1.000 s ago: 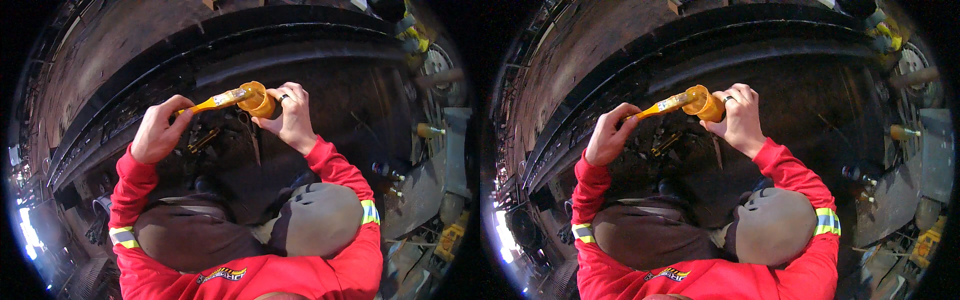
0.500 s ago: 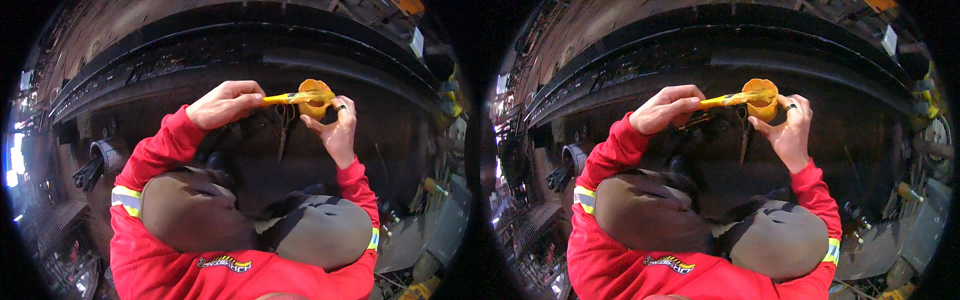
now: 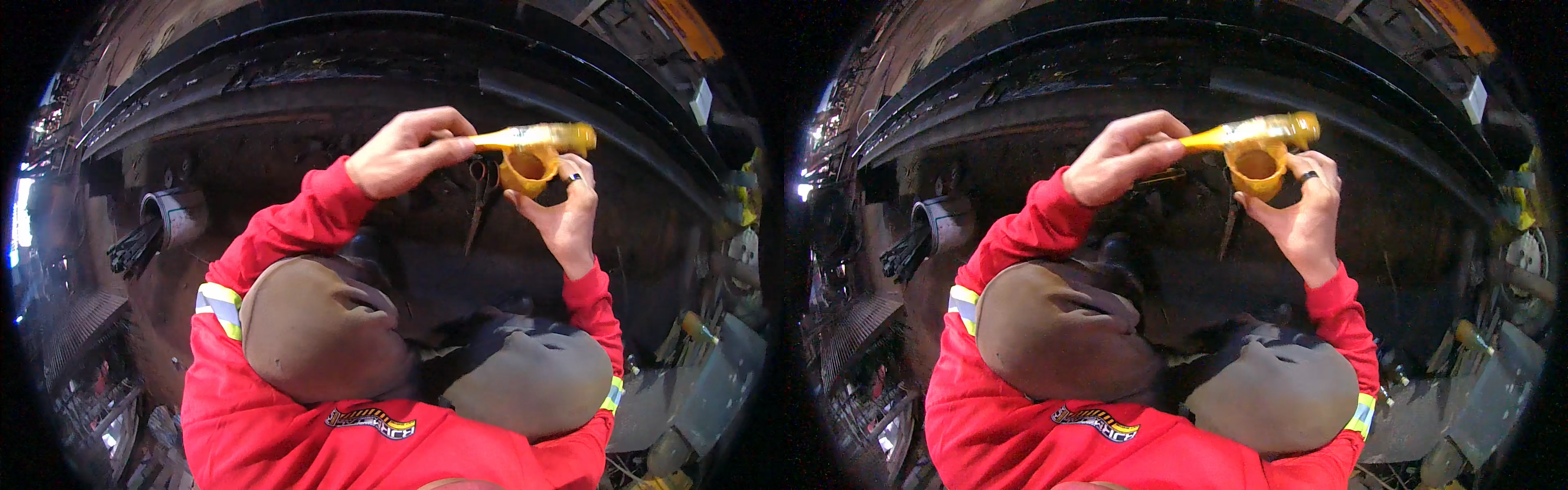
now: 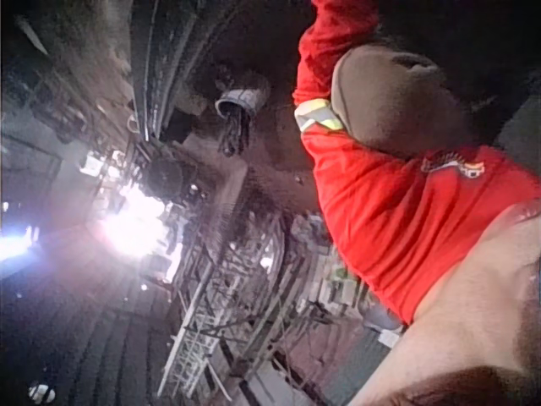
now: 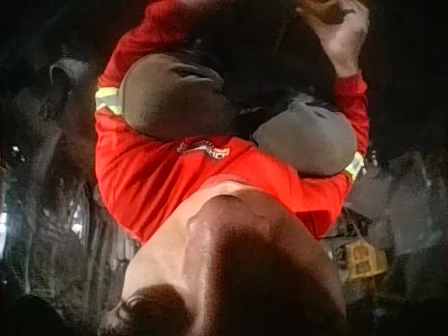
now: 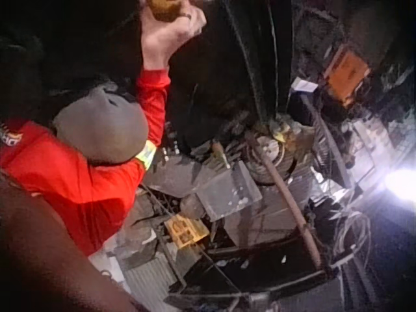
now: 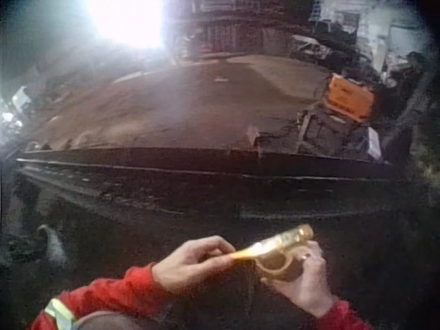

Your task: The person applies a dark coating to a large, curved metal structure using a yellow paintbrush and a small orange container. They repeatedly dip the brush into the container and apply the substance to the metal surface in a workshop environment.

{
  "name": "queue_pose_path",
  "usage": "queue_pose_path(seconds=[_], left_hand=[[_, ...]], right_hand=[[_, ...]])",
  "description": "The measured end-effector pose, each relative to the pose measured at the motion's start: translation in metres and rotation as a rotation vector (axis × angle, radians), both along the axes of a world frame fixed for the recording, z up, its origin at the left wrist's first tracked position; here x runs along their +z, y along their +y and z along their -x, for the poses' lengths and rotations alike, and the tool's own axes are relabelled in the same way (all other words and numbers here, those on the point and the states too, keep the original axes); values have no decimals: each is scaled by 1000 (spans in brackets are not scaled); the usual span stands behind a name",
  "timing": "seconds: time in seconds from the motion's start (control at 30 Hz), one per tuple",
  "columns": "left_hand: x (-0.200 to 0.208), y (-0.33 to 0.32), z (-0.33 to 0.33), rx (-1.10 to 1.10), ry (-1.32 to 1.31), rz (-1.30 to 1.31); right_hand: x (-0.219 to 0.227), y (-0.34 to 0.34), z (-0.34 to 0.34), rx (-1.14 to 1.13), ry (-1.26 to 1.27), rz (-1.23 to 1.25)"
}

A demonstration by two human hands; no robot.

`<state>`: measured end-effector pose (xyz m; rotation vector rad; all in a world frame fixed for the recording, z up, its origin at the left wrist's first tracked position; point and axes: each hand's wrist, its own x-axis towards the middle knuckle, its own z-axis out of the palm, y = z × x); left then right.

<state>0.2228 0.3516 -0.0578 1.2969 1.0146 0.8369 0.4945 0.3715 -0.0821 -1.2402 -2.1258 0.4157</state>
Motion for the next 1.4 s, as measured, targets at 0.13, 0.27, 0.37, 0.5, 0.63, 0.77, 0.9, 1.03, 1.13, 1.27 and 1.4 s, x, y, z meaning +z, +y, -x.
queue_pose_path(seconds=[0.13, 0.27, 0.37, 0.5, 0.63, 0.77, 0.9, 1.03, 1.13, 1.27, 1.4], left_hand=[[16, 0, 32, 176, -257, -67], [49, -6, 87, 297, -163, -368], [65, -14, 129, 424, 35, -502], [68, -29, 166, 599, 512, -535], [50, -15, 180, 470, 1064, -835], [30, 19, 185, 427, 1262, -1029], [29, 44, 194, 372, 1331, -1080], [41, 30, 217, 410, 1091, -959], [36, 21, 226, 388, 1105, -978], [27, 41, 203, 392, 1134, -969], [17, 60, 181, 331, 1077, -1005]], right_hand=[[-9, 0, 1, 34, -4, 26], [-8, 1, 1, 38, 33, 66], [-6, 0, -3, 43, 50, 57], [-5, -2, -6, 26, 57, 36], [-7, -2, -6, 35, 65, 56], [-12, -4, -4, 46, 53, 51], [-12, -4, -5, 35, 30, 35], [-5, -4, -5, -6, 57, 63], [-7, -3, -6, -3, 61, 65], [-10, -4, -6, 12, 14, 85], [-8, -4, -2, 14, 33, 99]])
